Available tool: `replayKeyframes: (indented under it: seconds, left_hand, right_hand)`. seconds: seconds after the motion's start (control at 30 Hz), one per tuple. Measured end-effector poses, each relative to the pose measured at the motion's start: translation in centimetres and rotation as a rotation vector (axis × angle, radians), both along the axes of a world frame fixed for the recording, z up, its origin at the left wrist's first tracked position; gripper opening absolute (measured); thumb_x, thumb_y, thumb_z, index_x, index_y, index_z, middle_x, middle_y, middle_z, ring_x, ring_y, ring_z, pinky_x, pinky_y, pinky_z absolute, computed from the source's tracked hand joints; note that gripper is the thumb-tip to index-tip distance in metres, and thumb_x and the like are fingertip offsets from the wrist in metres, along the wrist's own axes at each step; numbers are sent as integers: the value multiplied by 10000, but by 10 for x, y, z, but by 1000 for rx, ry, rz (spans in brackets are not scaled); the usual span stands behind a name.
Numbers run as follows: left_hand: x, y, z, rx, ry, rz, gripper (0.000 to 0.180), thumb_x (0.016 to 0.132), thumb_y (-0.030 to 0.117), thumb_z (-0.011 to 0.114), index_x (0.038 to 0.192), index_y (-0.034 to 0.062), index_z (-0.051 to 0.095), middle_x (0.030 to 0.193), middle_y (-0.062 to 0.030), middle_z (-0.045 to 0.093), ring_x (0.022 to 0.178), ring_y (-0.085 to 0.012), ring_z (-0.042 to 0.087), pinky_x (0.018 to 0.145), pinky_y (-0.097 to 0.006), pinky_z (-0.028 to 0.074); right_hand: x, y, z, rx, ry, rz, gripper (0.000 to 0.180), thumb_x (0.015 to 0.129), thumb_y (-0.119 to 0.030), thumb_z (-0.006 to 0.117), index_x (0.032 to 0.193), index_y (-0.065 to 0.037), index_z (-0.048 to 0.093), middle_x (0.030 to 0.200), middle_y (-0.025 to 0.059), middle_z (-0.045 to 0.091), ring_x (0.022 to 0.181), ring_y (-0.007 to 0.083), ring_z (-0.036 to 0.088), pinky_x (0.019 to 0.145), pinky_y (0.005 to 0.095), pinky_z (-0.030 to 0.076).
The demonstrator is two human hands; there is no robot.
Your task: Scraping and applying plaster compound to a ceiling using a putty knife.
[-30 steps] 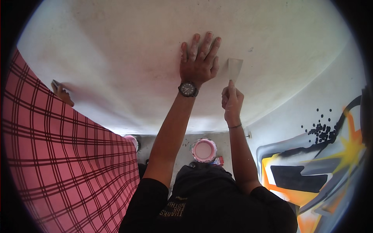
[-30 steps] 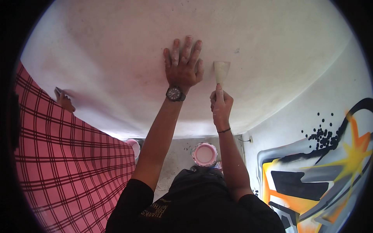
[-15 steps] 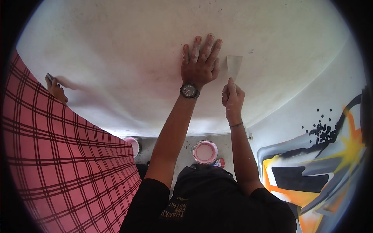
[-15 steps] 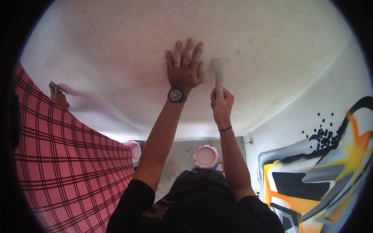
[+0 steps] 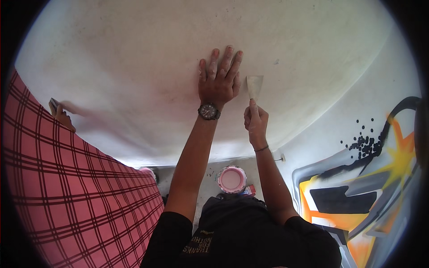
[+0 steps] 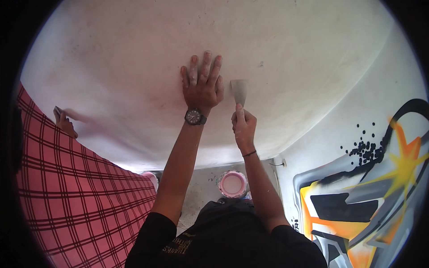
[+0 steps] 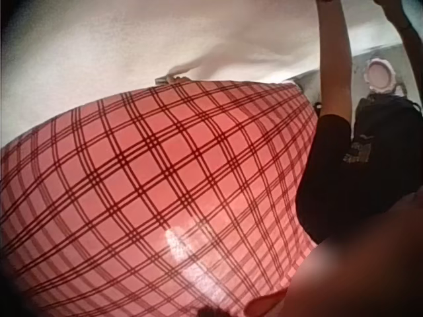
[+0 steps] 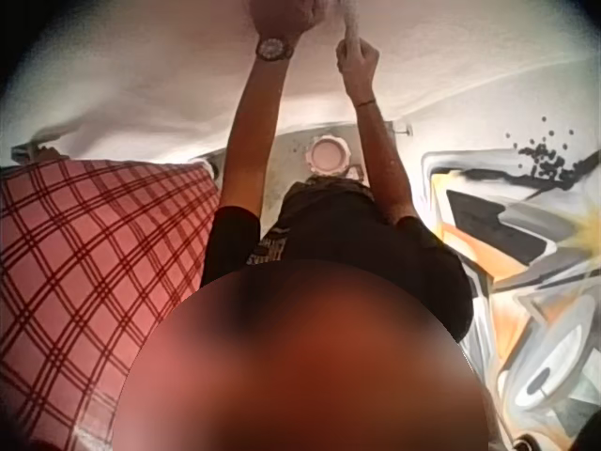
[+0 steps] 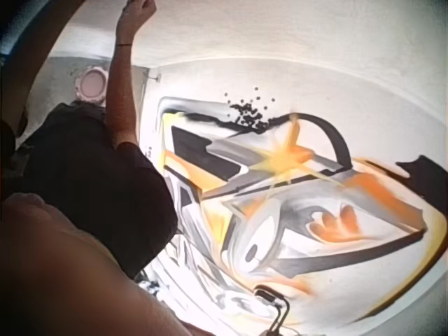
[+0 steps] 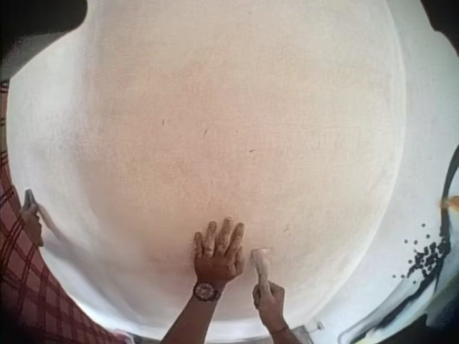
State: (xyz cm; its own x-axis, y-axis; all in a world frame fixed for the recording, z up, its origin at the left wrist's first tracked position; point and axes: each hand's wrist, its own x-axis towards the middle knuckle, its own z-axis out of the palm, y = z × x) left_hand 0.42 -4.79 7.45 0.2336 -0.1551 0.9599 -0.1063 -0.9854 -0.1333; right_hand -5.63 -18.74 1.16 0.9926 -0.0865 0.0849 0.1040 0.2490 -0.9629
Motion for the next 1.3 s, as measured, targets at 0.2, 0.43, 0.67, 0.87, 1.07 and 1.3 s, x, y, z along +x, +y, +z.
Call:
replayKeyframes:
  seconds: [0.2,0.43,0.67,0.87,1.07,1.3]
  left_hand:
    - [1,5,0,-9,-12,-9,512,934,324,494,1445,315,528,1561,45,420,1453,-252,352,1213,-512,182]
    - [2,6,0,-11,-23,-21,523,917,317,515,1438,288,542,1565,27,417,1466,-272,329,1209,-511,184]
    - [7,6,0,-14,-24,-49,531,911,312,521,1439,271,543,1559,27,427,1467,-270,328,1212,-506,177]
    - [5,15,0,-18,15,-43,527,920,320,505,1441,250,542,1567,25,414,1475,-270,313,1217,-505,166]
    - [5,16,0,-14,11,-40,542,922,325,498,1456,241,524,1576,15,402,1491,-277,281,1219,-509,154]
    - [-2,18,2,-7,-12,-15,538,928,323,482,1458,239,520,1581,9,393,1489,-281,282,1213,-516,165]
  right_hand:
    - [2,6,16,-8,-100,-8,524,1018,-463,544,642,-100,503,509,-73,353,412,23,274,381,227,192]
    - [7,-3,21,-140,-83,-68,541,1014,-460,554,636,-74,531,503,-70,362,412,22,304,380,224,213]
    - [0,-1,-1,-69,-152,-131,262,1043,-258,538,1007,-9,612,595,-38,448,428,13,328,381,219,245]
    - [-8,4,23,-476,-484,-270,483,990,-29,514,1469,-50,458,872,141,660,677,190,625,637,326,520]
    - [-8,11,20,-630,-576,-417,457,984,-7,482,1442,-18,479,1303,241,613,1072,369,663,852,376,538]
    - [-9,2,8,-713,-632,-473,463,981,-17,508,1440,-69,499,1112,246,688,819,381,703,683,399,550]
